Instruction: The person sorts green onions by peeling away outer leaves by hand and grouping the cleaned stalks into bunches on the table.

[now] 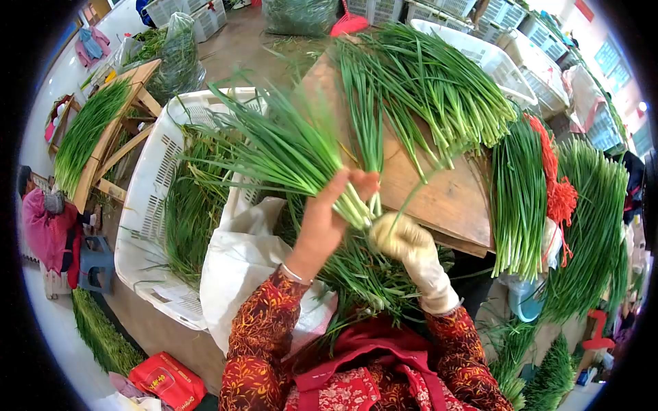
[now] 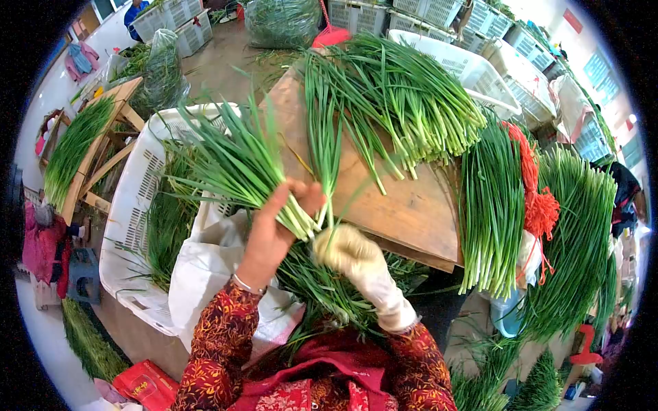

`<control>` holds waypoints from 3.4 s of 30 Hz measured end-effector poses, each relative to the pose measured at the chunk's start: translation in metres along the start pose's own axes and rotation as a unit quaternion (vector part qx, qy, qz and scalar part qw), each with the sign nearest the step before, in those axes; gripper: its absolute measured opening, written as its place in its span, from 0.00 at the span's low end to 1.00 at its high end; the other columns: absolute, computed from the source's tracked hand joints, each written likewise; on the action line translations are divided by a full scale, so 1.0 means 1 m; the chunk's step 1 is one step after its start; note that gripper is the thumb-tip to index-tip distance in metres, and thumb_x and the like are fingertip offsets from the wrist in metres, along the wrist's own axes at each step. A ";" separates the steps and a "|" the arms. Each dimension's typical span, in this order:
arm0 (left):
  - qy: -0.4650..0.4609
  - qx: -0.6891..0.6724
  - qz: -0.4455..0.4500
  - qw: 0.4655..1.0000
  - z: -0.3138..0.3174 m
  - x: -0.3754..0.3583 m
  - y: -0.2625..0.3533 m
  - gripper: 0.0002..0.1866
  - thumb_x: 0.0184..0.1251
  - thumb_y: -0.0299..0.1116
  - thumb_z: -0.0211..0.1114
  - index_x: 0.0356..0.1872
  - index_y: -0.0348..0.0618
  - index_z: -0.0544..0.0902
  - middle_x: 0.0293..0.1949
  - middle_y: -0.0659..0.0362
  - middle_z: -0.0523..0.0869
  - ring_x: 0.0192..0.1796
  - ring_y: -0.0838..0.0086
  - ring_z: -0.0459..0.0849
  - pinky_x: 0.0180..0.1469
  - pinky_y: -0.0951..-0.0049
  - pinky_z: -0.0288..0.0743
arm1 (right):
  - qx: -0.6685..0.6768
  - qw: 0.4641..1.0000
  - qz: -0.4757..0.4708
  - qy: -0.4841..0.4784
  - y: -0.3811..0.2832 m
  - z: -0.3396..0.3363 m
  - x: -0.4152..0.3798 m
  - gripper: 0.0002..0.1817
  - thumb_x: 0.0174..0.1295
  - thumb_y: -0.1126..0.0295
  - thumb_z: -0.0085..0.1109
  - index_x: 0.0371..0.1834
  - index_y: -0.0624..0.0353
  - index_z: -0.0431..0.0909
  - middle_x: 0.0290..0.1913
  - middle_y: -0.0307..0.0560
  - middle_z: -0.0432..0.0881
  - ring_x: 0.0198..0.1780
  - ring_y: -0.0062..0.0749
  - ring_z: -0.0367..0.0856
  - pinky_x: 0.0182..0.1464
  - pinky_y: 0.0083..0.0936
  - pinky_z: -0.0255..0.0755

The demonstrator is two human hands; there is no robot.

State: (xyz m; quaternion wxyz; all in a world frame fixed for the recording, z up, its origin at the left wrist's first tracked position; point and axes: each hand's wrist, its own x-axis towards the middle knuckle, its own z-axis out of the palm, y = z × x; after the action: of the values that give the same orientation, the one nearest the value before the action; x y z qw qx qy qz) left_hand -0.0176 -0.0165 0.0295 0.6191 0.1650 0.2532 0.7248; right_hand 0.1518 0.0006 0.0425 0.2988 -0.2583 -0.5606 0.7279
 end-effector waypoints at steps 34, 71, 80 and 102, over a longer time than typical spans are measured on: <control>0.033 0.229 0.028 0.972 -0.006 0.002 -0.013 0.15 0.54 0.33 0.66 0.42 0.39 0.76 0.35 0.65 0.78 0.37 0.81 0.74 0.42 0.79 0.68 | -0.589 0.792 -0.130 0.101 -0.024 0.012 0.032 0.10 0.50 0.62 0.60 0.28 0.56 0.74 0.26 0.48 0.77 0.29 0.46 0.77 0.30 0.36 0.69; 0.009 0.161 -0.035 0.986 -0.024 0.007 -0.009 0.17 0.58 0.29 0.61 0.48 0.38 0.73 0.41 0.60 0.80 0.39 0.76 0.80 0.42 0.73 0.77 | -0.574 0.809 -0.125 0.019 -0.057 -0.012 0.109 0.14 0.56 0.61 0.56 0.43 0.54 0.75 0.23 0.48 0.75 0.26 0.33 0.75 0.32 0.28 0.69; 0.029 0.189 -0.032 0.981 -0.024 0.009 -0.007 0.15 0.57 0.29 0.62 0.46 0.35 0.76 0.42 0.58 0.81 0.40 0.76 0.80 0.46 0.73 0.74 | -0.235 0.971 -0.042 0.003 -0.117 -0.018 0.087 0.15 0.59 0.56 0.54 0.34 0.58 0.75 0.19 0.30 0.71 0.15 0.10 0.59 0.17 0.11 0.52; -0.028 -0.053 -0.022 0.998 -0.011 0.010 0.020 0.18 0.61 0.30 0.58 0.52 0.37 0.70 0.48 0.57 0.78 0.49 0.71 0.78 0.49 0.65 0.76 | -0.417 0.900 0.085 -0.090 -0.047 0.000 0.057 0.23 0.56 0.65 0.57 0.56 0.58 0.68 0.29 0.44 0.78 0.29 0.25 0.76 0.31 0.21 0.68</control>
State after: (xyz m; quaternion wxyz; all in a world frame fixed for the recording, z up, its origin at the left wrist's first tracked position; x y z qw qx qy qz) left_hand -0.0416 -0.0108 0.0307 0.6494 0.1463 0.2003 0.7188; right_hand 0.1200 0.0509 0.0854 0.0487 -0.3396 -0.8132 0.4701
